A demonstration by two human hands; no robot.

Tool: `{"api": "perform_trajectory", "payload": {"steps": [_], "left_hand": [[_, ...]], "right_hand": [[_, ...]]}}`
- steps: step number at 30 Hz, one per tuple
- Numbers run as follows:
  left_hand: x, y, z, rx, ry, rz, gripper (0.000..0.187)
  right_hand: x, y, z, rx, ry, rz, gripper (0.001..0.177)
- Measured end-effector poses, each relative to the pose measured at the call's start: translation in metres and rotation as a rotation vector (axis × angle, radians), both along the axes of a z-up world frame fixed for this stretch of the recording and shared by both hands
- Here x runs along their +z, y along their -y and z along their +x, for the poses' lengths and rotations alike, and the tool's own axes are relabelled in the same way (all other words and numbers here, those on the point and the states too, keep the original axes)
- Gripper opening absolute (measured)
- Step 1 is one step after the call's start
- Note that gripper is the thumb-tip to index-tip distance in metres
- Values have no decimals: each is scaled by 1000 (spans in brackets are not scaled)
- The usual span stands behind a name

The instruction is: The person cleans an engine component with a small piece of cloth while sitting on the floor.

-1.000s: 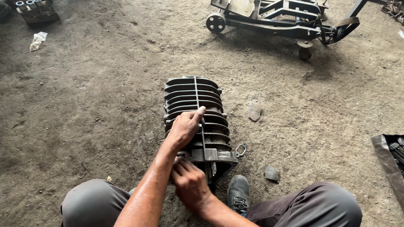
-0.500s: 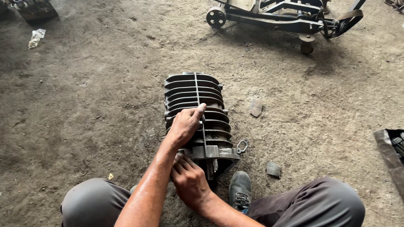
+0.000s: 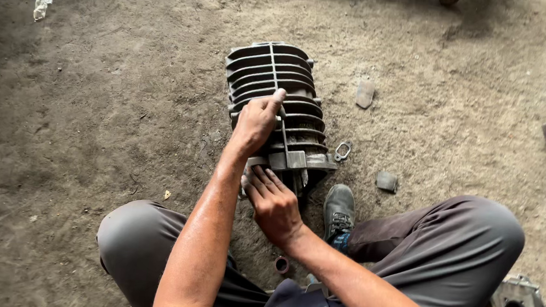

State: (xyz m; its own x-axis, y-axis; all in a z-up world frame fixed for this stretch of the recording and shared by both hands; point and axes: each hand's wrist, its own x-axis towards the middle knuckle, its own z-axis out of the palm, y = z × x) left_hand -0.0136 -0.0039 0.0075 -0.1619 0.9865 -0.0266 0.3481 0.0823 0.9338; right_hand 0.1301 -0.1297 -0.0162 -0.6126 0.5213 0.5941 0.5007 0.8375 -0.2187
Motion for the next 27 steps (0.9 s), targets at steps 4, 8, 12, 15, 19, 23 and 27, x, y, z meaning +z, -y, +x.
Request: {"api": "perform_trajectory", "payload": {"steps": [4,8,12,15,19,23,27], "left_hand": [[-2,1,-2,14,16,26,72],[-3,0,2,8,21,29,71],[-3,-6,6,19,-17,79,66],[-6,-6,8,34,-2,16,71],[-5,-3,13,102,-8,77,67],[-7,-3,17,169,-20,103,63],[-24,-6,17,190,-19,144,67]], "right_hand": [[1,-3,17,-34,10,42,25],[-5,-5,55,-169,102,-76,27],[1,-2,87,-272,-27,-216,38],[15,3,94,-416,-149,-489,37],[24,-7,96,-464,-247,-429,29],[14,-22,112,-502,-312,-285,31],[-9,-38,103,-453,-279,-250,41]]}}
